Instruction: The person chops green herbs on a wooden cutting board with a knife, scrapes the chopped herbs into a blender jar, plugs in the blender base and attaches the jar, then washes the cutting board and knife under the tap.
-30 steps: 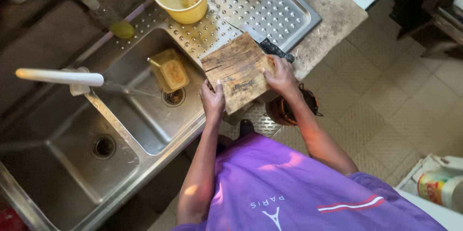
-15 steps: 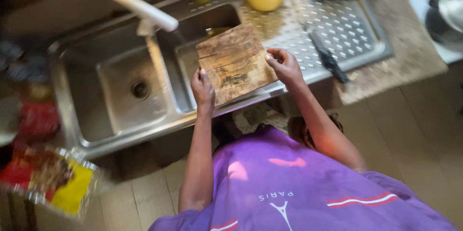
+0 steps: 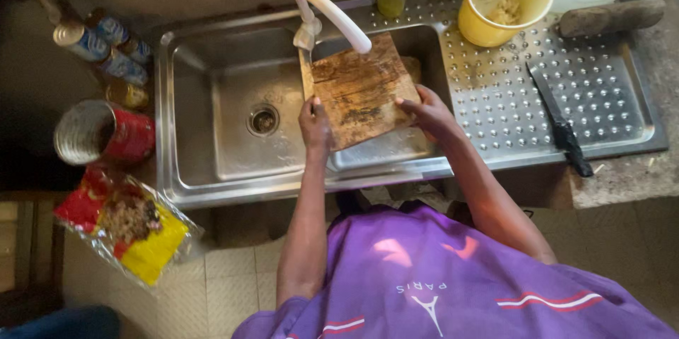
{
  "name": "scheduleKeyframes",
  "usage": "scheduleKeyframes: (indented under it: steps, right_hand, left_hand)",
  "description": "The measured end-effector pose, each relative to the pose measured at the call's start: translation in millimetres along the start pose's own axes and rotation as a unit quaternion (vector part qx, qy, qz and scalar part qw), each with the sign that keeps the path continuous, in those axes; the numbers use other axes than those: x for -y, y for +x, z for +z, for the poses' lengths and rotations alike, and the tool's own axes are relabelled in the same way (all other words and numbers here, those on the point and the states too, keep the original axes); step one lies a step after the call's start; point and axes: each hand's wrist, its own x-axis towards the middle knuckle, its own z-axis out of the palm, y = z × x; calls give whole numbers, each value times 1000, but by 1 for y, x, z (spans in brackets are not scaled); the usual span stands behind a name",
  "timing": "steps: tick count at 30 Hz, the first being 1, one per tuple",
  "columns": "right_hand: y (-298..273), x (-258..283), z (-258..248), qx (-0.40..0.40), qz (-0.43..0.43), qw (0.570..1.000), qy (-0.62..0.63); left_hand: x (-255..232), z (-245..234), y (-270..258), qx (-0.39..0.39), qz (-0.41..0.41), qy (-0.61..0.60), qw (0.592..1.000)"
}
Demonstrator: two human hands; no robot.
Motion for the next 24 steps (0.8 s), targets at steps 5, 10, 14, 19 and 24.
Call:
scheduleKeyframes:
  steps: [5,10,14,19,24]
  right_hand:
    - [-2,30,25,-35,-128,985,-107]
    - [2,60,52,-129,-64,917,-371]
    - [10,63,70,-134,-81,880,-449]
    - [15,59,80,-117,-94,851,-502]
    - [1,47,99,-102,-144,821,-543]
  left_hand:
    - [-48,23,-4,35,213,190,958]
    - [-92,43,-41,140,313,17,939]
    - [-98,47,-50,230,217,-73,946]
    - [-50,80,-6,192,173,-59,964]
    - [24,131,78,86,111,-27,990]
